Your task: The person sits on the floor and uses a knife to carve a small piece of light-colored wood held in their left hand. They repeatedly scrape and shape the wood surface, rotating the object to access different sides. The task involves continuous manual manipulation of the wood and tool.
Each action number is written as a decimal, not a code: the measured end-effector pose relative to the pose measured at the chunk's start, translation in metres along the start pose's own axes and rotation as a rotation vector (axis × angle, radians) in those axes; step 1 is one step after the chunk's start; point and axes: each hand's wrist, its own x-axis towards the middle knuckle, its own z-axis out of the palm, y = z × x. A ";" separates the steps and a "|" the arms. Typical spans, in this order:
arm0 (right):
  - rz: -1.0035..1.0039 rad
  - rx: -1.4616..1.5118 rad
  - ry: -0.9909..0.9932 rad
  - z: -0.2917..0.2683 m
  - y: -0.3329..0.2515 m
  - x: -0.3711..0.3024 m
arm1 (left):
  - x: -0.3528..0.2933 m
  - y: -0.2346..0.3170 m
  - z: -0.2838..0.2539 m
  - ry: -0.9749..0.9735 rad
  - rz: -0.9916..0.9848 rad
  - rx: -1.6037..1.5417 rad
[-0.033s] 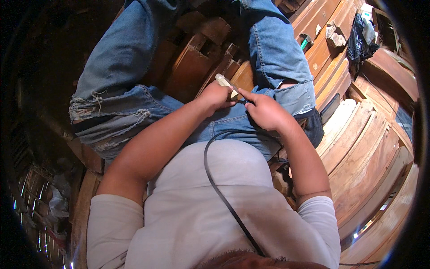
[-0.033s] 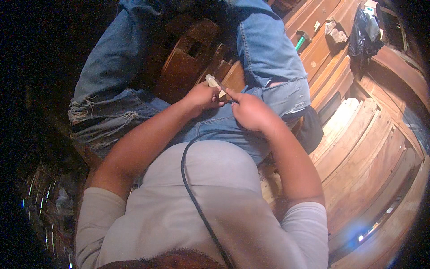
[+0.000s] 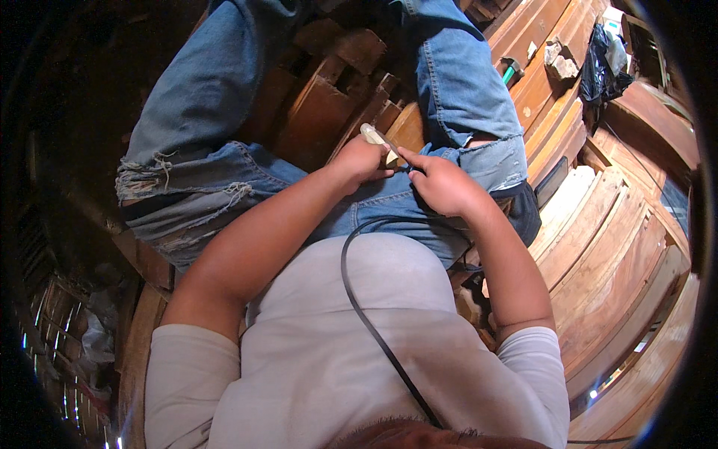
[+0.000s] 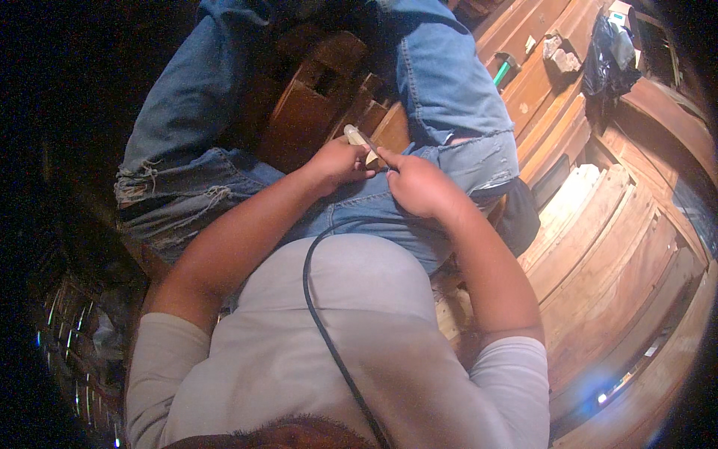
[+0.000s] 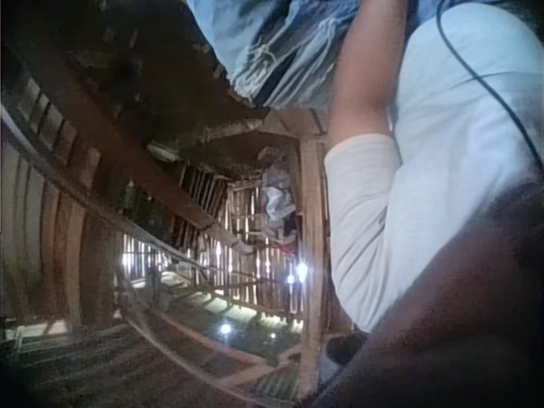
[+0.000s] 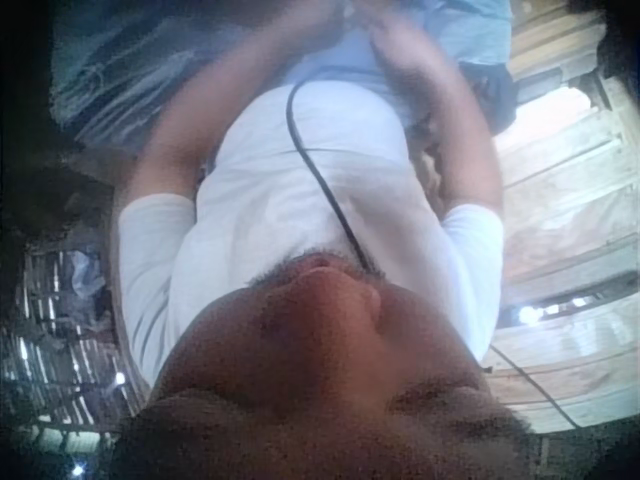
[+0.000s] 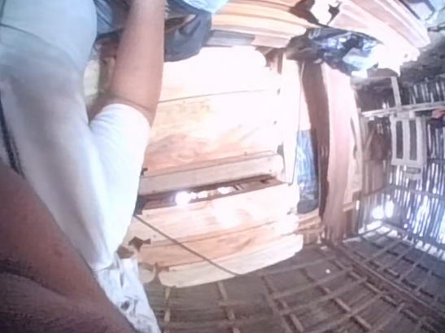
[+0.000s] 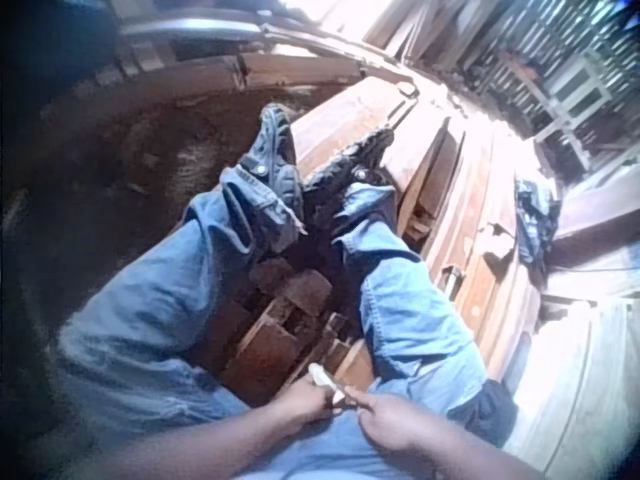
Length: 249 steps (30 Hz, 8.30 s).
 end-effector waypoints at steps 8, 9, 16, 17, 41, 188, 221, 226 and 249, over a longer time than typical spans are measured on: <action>-0.102 -0.011 0.059 0.011 0.011 0.002 | 0.003 -0.001 0.002 0.030 -0.004 -0.026; -0.092 -0.012 0.064 0.013 0.011 0.005 | 0.003 -0.002 0.001 0.009 -0.013 -0.043; -0.082 -0.013 0.072 0.017 0.016 0.014 | 0.000 -0.005 0.003 0.042 -0.017 -0.047; -0.093 -0.005 0.073 0.018 0.018 0.014 | 0.001 -0.002 0.000 0.053 -0.025 -0.008; -0.078 0.061 -0.003 0.016 0.025 0.021 | -0.009 0.005 0.005 0.020 -0.021 -0.008; -0.437 0.877 0.181 0.003 0.043 0.004 | -0.041 0.017 0.020 0.171 0.252 0.349; -0.549 0.450 0.636 0.017 0.033 0.010 | -0.098 0.015 0.047 0.242 0.382 0.850; -0.545 0.410 0.550 0.026 0.027 0.010 | -0.116 0.019 0.033 0.209 0.271 0.915; -0.515 0.619 0.780 0.016 0.028 0.035 | -0.152 0.047 -0.020 0.057 0.308 0.302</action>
